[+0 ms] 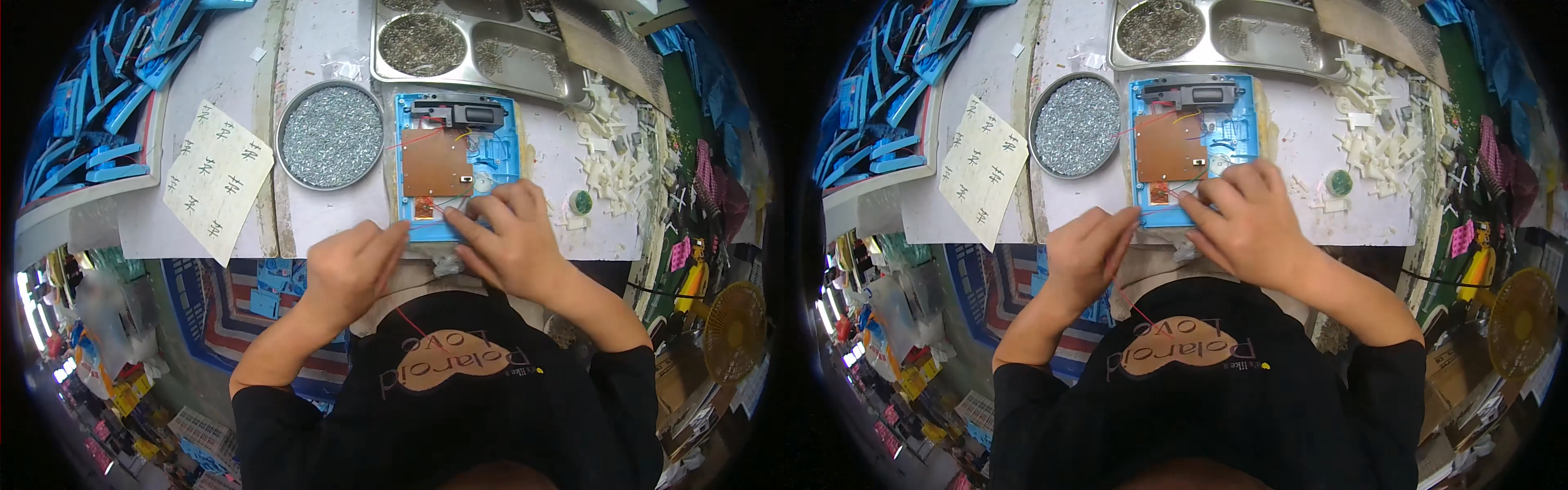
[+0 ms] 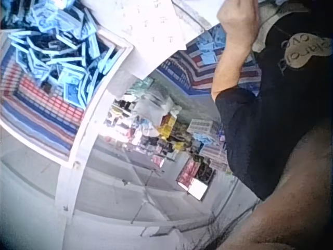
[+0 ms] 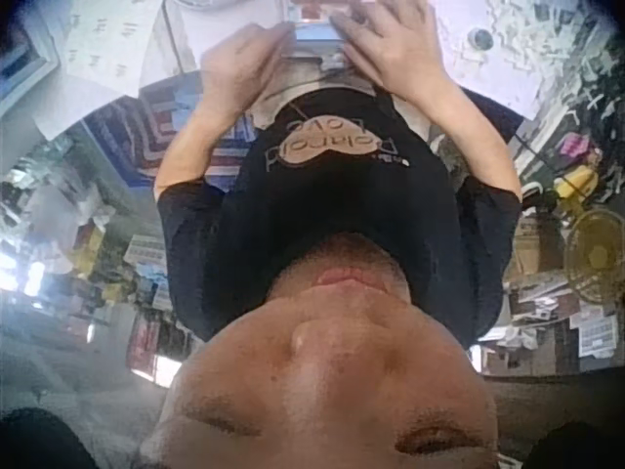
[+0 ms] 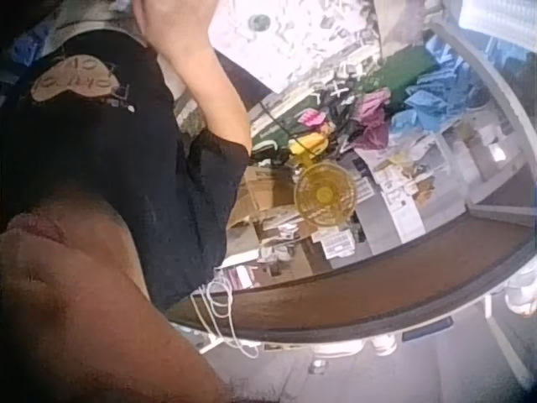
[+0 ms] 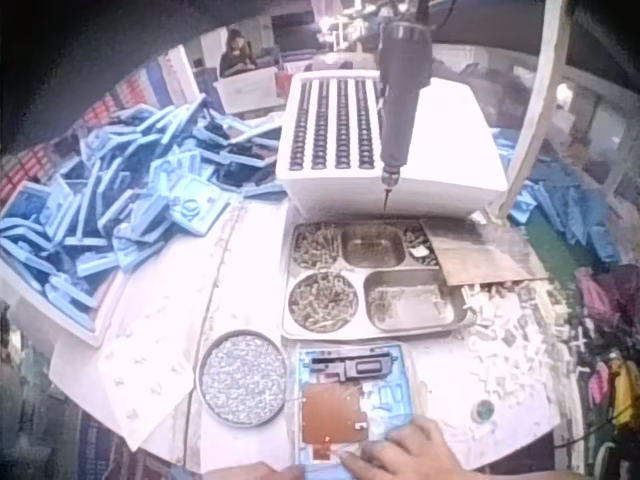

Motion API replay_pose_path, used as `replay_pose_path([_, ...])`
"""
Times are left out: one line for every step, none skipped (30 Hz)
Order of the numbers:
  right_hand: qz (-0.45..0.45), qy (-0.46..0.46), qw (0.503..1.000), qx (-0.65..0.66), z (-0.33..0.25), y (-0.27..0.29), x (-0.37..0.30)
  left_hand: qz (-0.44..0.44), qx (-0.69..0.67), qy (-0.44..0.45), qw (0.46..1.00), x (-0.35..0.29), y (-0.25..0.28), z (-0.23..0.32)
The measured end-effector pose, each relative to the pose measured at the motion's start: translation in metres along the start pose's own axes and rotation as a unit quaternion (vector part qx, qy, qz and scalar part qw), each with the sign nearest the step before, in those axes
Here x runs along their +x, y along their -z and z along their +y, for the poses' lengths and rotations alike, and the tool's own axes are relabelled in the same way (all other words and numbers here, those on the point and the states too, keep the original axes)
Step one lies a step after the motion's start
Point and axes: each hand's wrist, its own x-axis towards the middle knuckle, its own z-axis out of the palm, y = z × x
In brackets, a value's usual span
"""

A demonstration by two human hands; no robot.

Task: Assemble a blue electronic toy by soldering internal components and fastening screws.

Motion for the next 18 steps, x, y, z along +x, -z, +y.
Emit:
replay_pose_path([0.008,0.002,1.0,0.01,-0.008,-0.005,0.005,0.002,0.01,0.028,1.0,-0.005,0.0,-0.003])
replay_pose_path([0.016,0.004,1.0,0.02,-0.015,-0.01,0.009,0.004,0.019,0.056,0.998,-0.011,-0.001,-0.005])
replay_pose_path([0.024,0.005,0.999,0.029,-0.02,-0.014,0.013,-0.022,0.019,0.069,0.997,-0.018,-0.004,-0.003])
replay_pose_path([0.034,0.001,0.998,0.045,-0.022,-0.019,0.014,-0.057,0.006,0.063,0.996,-0.027,-0.011,0.0])
replay_pose_path([0.043,0.0,0.997,0.063,-0.024,-0.023,0.014,-0.09,-0.006,0.059,0.994,-0.036,-0.018,0.005])
replay_pose_path([0.053,-0.002,0.995,0.08,-0.026,-0.026,0.015,-0.123,-0.019,0.055,0.991,-0.042,-0.023,0.01])
replay_pose_path([0.034,-0.011,0.997,0.072,-0.028,-0.026,0.017,-0.171,-0.034,0.056,0.983,-0.043,-0.024,0.013])
replay_pose_path([0.016,-0.019,0.998,0.064,-0.031,-0.025,0.019,-0.171,-0.04,0.035,0.984,-0.044,-0.024,0.011])
replay_pose_path([-0.002,-0.028,0.998,0.056,-0.033,-0.025,0.021,-0.171,-0.047,0.013,0.984,-0.045,-0.026,0.008])
replay_pose_path([-0.002,-0.028,0.998,0.048,-0.034,-0.026,0.022,-0.17,-0.053,-0.011,0.984,-0.043,-0.028,0.004])
replay_pose_path([-0.001,-0.031,0.999,0.036,-0.034,-0.027,0.023,-0.174,-0.089,-0.037,0.98,-0.032,-0.018,0.001])
replay_pose_path([0.0,-0.035,0.999,0.024,-0.034,-0.028,0.023,-0.178,-0.124,-0.064,0.974,-0.02,-0.001,-0.005])
replay_pose_path([-0.001,-0.036,0.999,0.013,-0.034,-0.029,0.024,-0.18,-0.156,-0.089,0.967,-0.01,0.011,-0.008])
replay_pose_path([-0.002,-0.038,0.999,0.002,-0.034,-0.03,0.024,-0.153,-0.181,-0.059,0.97,-0.003,0.015,-0.011])
replay_pose_path([-0.001,-0.042,0.999,-0.012,-0.034,-0.03,0.024,-0.128,-0.206,-0.031,0.97,0.005,0.018,-0.014])
replay_pose_path([-0.006,-0.048,0.999,-0.006,-0.035,-0.031,0.025,-0.099,-0.229,-0.004,0.968,0.011,0.02,-0.015])
replay_pose_path([-0.01,-0.052,0.999,-0.007,-0.035,-0.029,0.026,-0.024,-0.145,-0.027,0.989,0.018,0.004,-0.017])
replay_pose_path([-0.012,-0.057,0.998,-0.009,-0.036,-0.028,0.025,-0.038,-0.143,-0.029,0.989,0.011,-0.006,-0.022])
